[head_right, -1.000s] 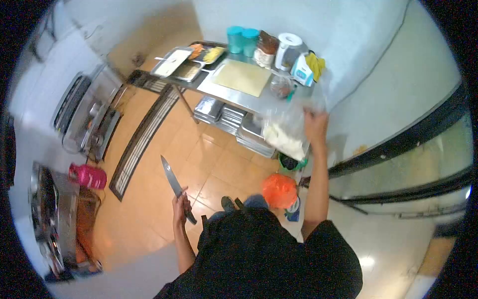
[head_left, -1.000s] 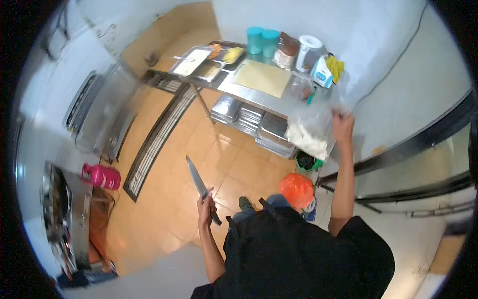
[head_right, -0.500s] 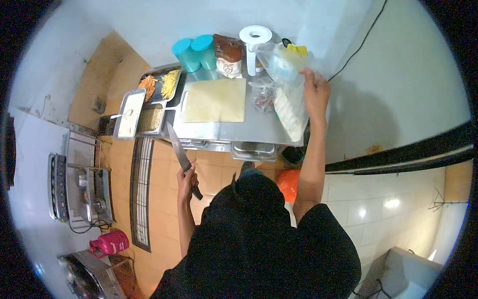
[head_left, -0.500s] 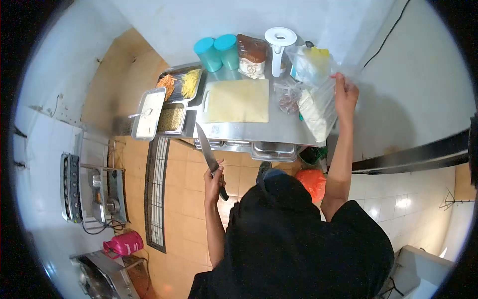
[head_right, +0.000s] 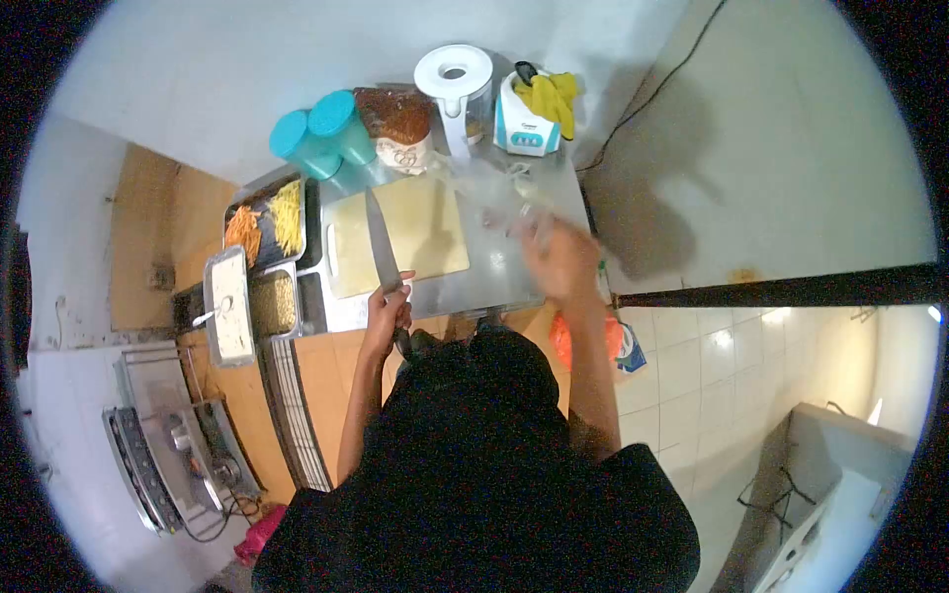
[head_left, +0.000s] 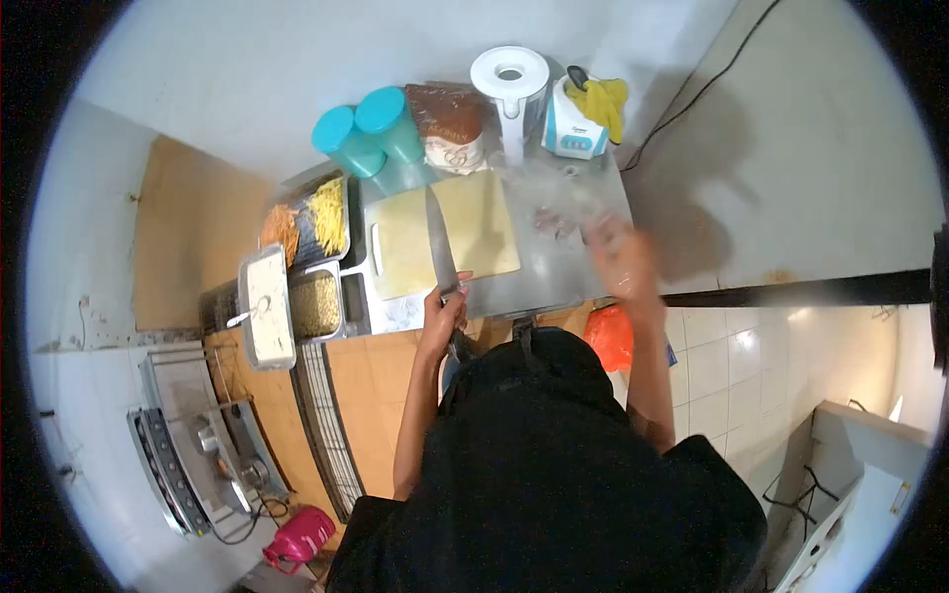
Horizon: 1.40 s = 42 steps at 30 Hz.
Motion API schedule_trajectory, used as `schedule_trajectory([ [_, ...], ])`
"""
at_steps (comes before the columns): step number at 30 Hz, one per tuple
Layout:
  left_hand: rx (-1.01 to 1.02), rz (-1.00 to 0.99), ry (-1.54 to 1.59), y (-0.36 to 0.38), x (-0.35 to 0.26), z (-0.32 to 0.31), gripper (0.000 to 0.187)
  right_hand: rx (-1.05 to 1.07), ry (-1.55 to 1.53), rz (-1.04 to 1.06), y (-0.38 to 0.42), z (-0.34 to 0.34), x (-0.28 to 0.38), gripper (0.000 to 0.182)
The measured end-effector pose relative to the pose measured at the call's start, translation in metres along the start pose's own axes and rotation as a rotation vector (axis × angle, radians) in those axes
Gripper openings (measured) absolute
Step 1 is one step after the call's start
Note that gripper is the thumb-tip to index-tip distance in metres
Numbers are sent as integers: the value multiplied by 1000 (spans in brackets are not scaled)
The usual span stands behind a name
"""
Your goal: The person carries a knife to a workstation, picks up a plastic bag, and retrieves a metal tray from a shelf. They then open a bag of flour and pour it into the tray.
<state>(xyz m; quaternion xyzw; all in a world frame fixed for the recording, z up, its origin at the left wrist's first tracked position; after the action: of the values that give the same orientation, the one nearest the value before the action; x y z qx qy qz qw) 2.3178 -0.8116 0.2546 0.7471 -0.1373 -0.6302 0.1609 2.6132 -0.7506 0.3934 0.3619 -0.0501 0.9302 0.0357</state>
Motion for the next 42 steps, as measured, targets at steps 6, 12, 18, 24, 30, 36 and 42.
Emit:
schedule_trajectory([
  [6,169,-47,-94,-26,-1,-18,32,476,46,170,60,-50,-1,78],
  [12,212,-28,-113,-22,10,-11,32,312,-266,76,-2,-25,14,59],
  [18,173,-28,21,-21,6,7,37,-81,448,145,-106,-99,7,44],
  [24,36,-127,-86,-17,-1,5,36,279,449,200,-142,-162,23,32],
  [30,-204,-97,-41,-26,46,11,26,347,-273,270,-108,-137,101,29],
  [36,-357,-138,-22,0,12,7,18,54,-880,493,-53,10,176,22],
  [42,-603,-338,-192,68,4,32,22,-38,-1652,455,0,90,88,48],
])
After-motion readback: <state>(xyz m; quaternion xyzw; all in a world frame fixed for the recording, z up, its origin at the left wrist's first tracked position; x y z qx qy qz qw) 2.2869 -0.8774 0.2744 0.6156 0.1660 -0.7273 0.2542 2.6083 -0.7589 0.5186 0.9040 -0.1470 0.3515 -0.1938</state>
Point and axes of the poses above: each hand's wrist, its own y-axis away from the middle knuckle, its own z-axis out of the back of the hand, x = y × z, the point moved 9 cm from there along -y, towards the middle knuckle, and after that the axes turned 1 degree about -x, right-handed, at the moved point
